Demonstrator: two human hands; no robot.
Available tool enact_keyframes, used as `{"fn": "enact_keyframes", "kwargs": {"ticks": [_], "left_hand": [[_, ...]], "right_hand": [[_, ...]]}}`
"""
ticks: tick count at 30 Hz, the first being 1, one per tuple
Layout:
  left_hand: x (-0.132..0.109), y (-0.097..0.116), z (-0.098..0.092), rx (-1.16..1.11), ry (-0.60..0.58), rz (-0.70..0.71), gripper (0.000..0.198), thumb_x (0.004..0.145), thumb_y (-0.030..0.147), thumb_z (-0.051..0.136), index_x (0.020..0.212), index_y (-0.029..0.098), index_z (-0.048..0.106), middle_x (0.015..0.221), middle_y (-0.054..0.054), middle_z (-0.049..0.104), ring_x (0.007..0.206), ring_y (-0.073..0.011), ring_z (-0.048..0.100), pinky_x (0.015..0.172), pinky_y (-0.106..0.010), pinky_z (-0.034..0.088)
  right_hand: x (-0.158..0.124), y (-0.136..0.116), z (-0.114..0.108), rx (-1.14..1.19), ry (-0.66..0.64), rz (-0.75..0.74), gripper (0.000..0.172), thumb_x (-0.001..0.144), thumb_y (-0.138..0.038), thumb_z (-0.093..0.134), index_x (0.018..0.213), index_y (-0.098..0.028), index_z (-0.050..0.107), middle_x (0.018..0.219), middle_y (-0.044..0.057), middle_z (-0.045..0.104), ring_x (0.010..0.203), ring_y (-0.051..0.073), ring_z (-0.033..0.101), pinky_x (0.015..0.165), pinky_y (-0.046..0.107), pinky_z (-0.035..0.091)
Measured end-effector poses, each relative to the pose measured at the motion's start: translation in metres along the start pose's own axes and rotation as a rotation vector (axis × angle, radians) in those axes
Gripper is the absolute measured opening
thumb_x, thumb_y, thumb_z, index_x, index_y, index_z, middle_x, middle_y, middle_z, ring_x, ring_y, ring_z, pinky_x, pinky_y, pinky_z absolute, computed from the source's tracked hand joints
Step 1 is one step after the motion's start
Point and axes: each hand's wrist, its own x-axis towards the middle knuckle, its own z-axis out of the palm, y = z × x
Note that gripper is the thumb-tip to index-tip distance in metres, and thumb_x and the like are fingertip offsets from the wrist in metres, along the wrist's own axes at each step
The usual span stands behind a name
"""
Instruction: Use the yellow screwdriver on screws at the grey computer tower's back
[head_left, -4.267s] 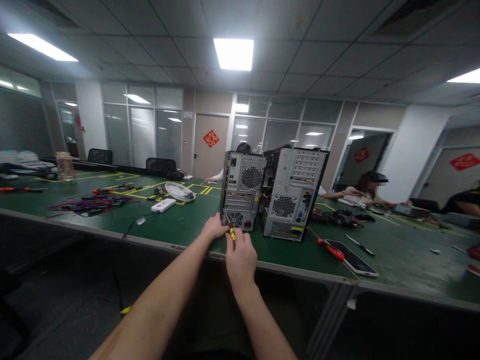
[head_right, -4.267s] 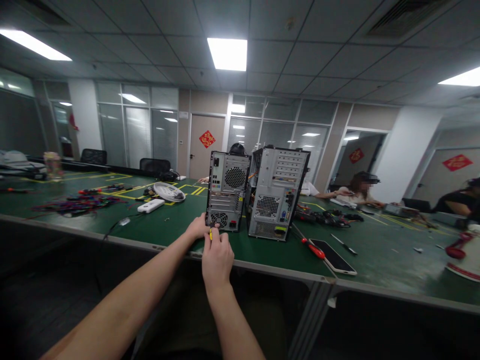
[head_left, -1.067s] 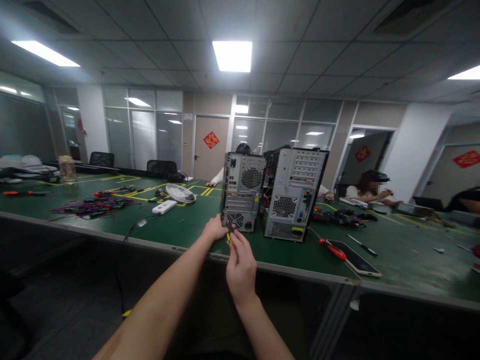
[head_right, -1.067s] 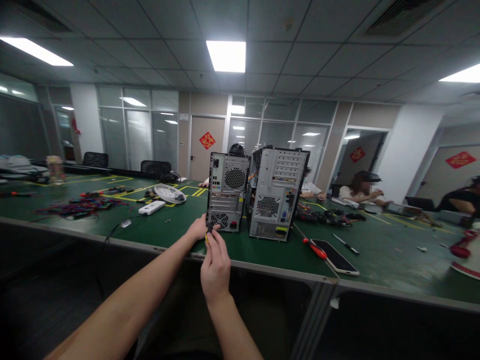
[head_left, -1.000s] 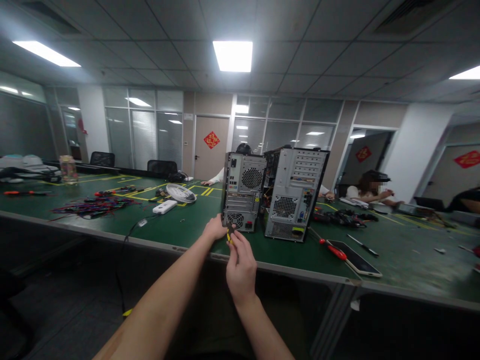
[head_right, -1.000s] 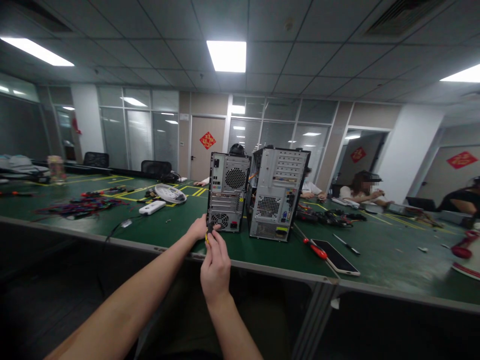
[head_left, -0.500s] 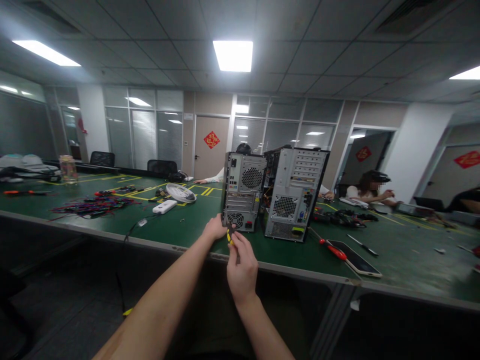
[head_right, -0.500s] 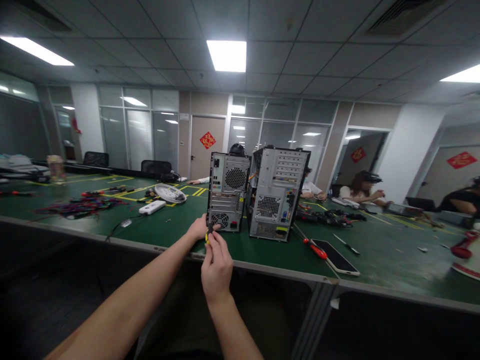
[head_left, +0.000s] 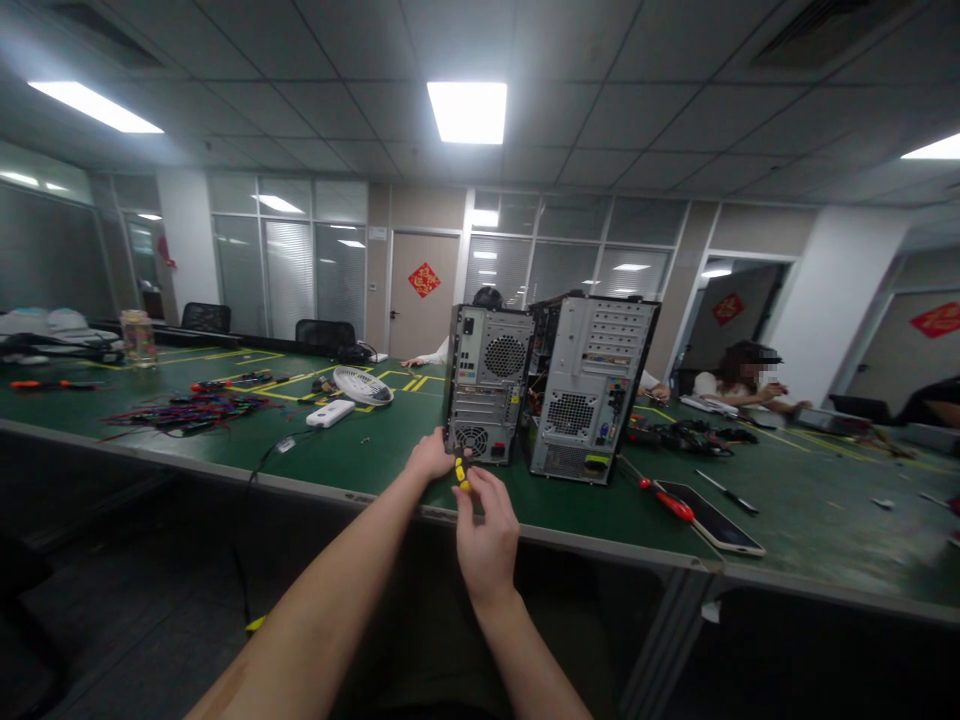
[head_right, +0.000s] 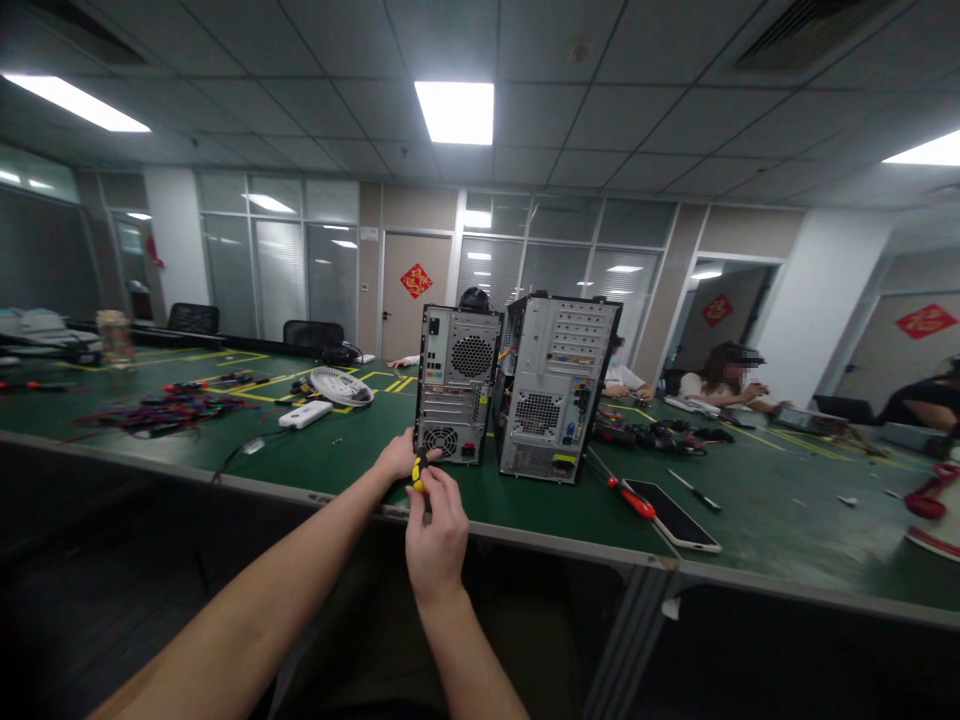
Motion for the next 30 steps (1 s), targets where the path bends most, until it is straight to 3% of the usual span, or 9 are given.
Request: {"fn": "enact_keyframes", "kwargs": {"ticks": [4, 10, 17, 26, 30], "left_hand": [[-0.0004, 0.0004, -0.0004, 0.003, 0.002, -0.001, 0.073, 0.077, 0.072, 0.068, 0.126, 0.02, 0.053, 0.122, -0.017, 0.072, 0.116, -0.0356, 0.068, 0.093, -0.038, 0.051], [0.0011, -0.0021, 0.0025, -0.004, 0.003, -0.016, 0.071, 0.078, 0.07, 0.069, 0.127, 0.021, 0.052, 0.122, -0.016, 0.071, 0.117, -0.0333, 0.068, 0.092, -0.036, 0.051], [0.0048, -0.006, 0.0058, 0.007, 0.002, -0.011, 0.075, 0.076, 0.074, 0.068, 0.127, 0.021, 0.052, 0.122, -0.017, 0.071, 0.116, -0.0336, 0.068, 0.093, -0.036, 0.051], [0.0049, -0.0061, 0.0058, 0.001, 0.013, 0.007, 0.078, 0.076, 0.075, 0.067, 0.129, 0.021, 0.052, 0.122, -0.017, 0.071, 0.117, -0.0348, 0.067, 0.095, -0.038, 0.05], [0.0038, -0.0045, 0.0049, 0.0, 0.014, 0.011, 0.076, 0.077, 0.075, 0.066, 0.129, 0.02, 0.052, 0.122, -0.017, 0.071, 0.117, -0.0341, 0.068, 0.095, -0.037, 0.05]], "right_hand": [[0.0017, -0.0005, -0.0021, 0.007, -0.014, 0.042, 0.017, 0.097, -0.024, 0.062, 0.108, -0.017, 0.073, 0.109, 0.013, 0.071, 0.093, 0.021, 0.071, 0.084, 0.035, 0.061], [0.0024, 0.0009, 0.001, 0.017, -0.001, -0.046, 0.036, 0.101, -0.014, 0.049, 0.13, -0.021, 0.069, 0.129, 0.013, 0.07, 0.119, 0.023, 0.067, 0.101, 0.039, 0.057], [0.003, 0.0007, 0.0, 0.038, 0.015, 0.041, 0.016, 0.096, -0.026, 0.063, 0.108, -0.018, 0.073, 0.109, 0.013, 0.07, 0.094, 0.021, 0.07, 0.084, 0.035, 0.061], [0.0036, -0.0029, 0.0006, 0.095, 0.021, 0.076, 0.014, 0.096, -0.022, 0.063, 0.107, -0.018, 0.07, 0.106, 0.01, 0.065, 0.091, 0.019, 0.069, 0.077, 0.029, 0.061], [0.0013, -0.0039, 0.0009, 0.125, 0.016, 0.081, 0.015, 0.098, -0.023, 0.06, 0.109, -0.018, 0.07, 0.113, 0.013, 0.064, 0.098, 0.02, 0.068, 0.081, 0.03, 0.061]]}}
